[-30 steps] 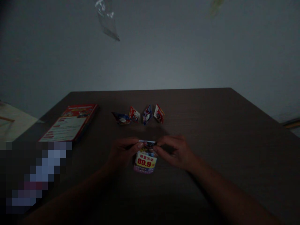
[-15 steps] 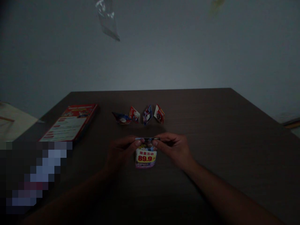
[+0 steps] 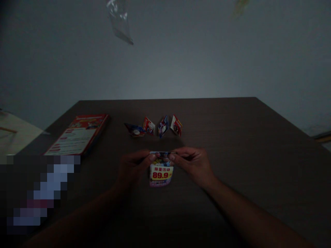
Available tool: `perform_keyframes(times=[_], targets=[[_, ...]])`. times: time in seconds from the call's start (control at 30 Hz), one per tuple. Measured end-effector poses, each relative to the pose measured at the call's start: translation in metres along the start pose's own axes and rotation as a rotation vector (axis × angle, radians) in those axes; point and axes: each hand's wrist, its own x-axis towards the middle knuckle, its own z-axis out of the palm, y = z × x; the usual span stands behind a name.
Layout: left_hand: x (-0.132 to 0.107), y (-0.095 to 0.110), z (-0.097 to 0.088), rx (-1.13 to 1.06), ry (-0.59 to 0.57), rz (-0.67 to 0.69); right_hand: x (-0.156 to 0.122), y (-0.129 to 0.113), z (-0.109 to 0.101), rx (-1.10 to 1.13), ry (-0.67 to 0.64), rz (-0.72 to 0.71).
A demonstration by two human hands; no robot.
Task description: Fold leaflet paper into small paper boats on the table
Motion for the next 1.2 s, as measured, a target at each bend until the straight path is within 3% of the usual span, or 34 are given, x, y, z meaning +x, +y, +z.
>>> perform_keyframes(times=[0.6, 1.03, 1.2], targets=[[0.0005, 0.0011, -0.0033, -0.079, -0.031, -0.06, 0.0012, 0.0033, -0.0035, 0.058, -0.069, 0.048], [0.0021, 0.002, -0.0022, -0.105, -0.01, -0.065, -0.0003, 0.0054, -0.0037, 0.084, -0.081, 0.047], [0.0033, 0.0034, -0.0025, -0.163, 0.025, -0.131, -0.0002, 0.0032, -0.0027, 0.04, -0.067, 0.069]])
